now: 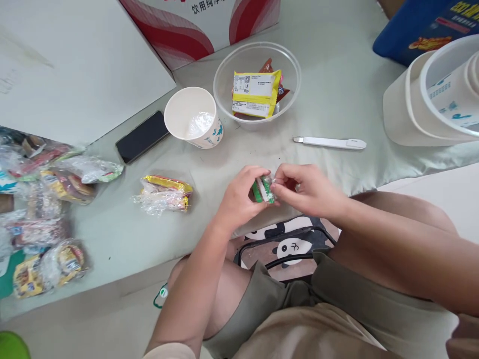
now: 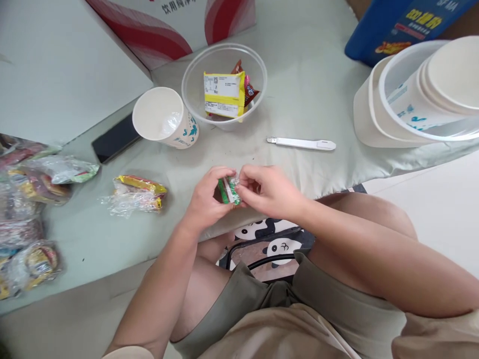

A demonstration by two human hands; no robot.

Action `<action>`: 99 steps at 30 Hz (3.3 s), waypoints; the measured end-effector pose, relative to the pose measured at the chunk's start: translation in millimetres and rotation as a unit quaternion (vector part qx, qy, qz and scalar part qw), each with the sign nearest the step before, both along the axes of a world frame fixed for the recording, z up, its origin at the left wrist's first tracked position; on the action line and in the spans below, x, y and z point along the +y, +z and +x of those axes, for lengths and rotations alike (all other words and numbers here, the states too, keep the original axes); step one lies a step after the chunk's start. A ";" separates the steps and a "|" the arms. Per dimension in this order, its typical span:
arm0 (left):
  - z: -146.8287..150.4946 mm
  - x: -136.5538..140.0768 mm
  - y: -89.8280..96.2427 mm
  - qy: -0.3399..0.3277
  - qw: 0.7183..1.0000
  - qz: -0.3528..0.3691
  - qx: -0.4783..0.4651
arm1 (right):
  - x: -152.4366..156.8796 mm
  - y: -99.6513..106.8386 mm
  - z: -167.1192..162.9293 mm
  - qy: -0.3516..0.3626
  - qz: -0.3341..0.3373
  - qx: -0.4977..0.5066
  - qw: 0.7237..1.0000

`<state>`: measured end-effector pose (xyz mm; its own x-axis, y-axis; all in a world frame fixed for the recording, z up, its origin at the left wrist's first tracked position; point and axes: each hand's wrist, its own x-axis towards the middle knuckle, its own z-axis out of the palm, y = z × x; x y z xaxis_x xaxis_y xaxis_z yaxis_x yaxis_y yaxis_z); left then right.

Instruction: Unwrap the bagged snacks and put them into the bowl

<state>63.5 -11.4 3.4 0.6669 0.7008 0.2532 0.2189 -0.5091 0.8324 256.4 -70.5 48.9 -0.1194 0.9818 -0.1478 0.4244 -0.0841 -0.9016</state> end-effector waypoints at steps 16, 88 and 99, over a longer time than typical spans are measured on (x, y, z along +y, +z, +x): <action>-20.1 8.5 5.7 0.068 0.989 0.114 0.070 | 0.6 -11.4 46.4 -0.034 0.153 -0.225 0.962; -18.6 3.6 46.5 0.238 0.762 -0.580 -0.163 | -3.4 -28.6 -27.6 0.055 0.121 -0.271 0.953; 5.2 1.9 47.1 0.251 0.651 -0.637 -0.329 | 3.8 -42.7 -27.3 -0.044 0.131 -0.174 0.975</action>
<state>68.7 -9.5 50.5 0.3143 0.7100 -0.6302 -0.5260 0.6829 0.5070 229.0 -66.7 6.2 -0.0207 0.9955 0.0920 0.7095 0.0794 -0.7002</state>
